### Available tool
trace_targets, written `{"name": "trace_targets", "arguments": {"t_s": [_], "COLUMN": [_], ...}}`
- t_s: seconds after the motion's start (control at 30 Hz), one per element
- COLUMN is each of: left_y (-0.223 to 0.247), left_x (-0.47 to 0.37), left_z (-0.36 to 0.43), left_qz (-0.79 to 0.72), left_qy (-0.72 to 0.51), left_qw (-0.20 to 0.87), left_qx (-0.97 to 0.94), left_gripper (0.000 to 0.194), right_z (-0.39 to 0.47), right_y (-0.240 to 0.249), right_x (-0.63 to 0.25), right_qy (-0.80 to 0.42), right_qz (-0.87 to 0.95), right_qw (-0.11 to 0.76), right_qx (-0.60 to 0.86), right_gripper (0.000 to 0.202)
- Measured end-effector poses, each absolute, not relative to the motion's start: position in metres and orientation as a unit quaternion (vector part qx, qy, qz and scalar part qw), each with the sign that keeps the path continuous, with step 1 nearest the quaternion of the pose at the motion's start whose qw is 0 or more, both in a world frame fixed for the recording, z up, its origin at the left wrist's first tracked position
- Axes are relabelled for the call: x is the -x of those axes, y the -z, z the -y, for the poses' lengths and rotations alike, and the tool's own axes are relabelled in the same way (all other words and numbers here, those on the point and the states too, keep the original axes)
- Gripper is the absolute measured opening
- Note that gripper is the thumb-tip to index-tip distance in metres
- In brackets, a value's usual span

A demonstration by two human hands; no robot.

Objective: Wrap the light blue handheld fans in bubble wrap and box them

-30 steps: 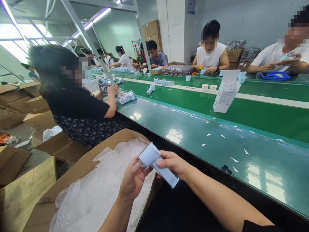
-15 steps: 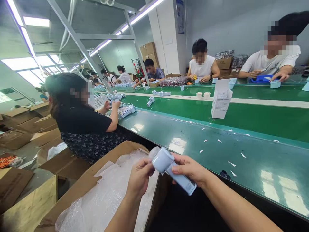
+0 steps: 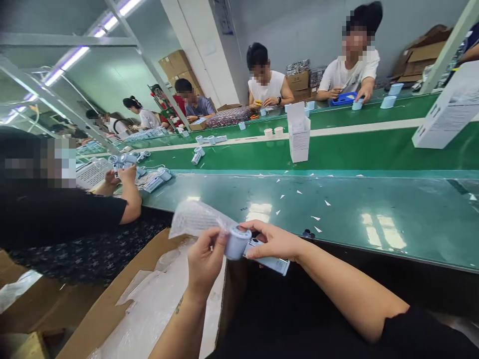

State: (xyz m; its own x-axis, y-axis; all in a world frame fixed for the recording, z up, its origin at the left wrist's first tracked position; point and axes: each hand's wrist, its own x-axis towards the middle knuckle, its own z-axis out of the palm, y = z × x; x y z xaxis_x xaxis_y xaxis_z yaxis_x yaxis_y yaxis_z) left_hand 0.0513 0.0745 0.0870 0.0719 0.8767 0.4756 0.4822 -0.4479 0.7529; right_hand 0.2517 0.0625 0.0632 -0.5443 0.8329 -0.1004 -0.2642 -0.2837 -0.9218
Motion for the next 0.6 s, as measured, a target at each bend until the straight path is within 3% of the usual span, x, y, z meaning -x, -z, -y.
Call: {"name": "trace_targets", "arguments": {"t_s": [0.17,0.23,0.37,0.47,0.6], "left_y": [-0.091,-0.095,-0.101,-0.095,-0.064], "left_x": [-0.056,-0.055,-0.047,-0.045,-0.046], "left_z": [-0.089,-0.092,-0.088,-0.081,-0.073], "left_qz": [-0.478,-0.446,-0.344,-0.296,-0.333], "left_qy": [-0.436,-0.394,-0.385,-0.394,-0.428], "left_qw": [0.342,0.339,0.081,-0.095,-0.152], "left_qx": [-0.682,-0.729,-0.853,-0.865,-0.826], "left_gripper": [0.024,0.023,0.017,0.029,0.032], "right_z": [-0.066,-0.069,-0.069,-0.063,-0.052], "right_y": [-0.061,-0.059,-0.058,-0.061,-0.062], "right_x": [-0.263,-0.264,-0.262,-0.257,-0.251], "right_qy": [-0.798,-0.822,-0.794,-0.764,-0.736], "right_qz": [0.422,0.413,0.386,0.363,0.336], "right_qw": [0.342,0.312,0.361,0.407,0.429], "right_qx": [0.26,0.238,0.3,0.345,0.402], "right_gripper": [0.087,0.076,0.041,0.042,0.046]}}
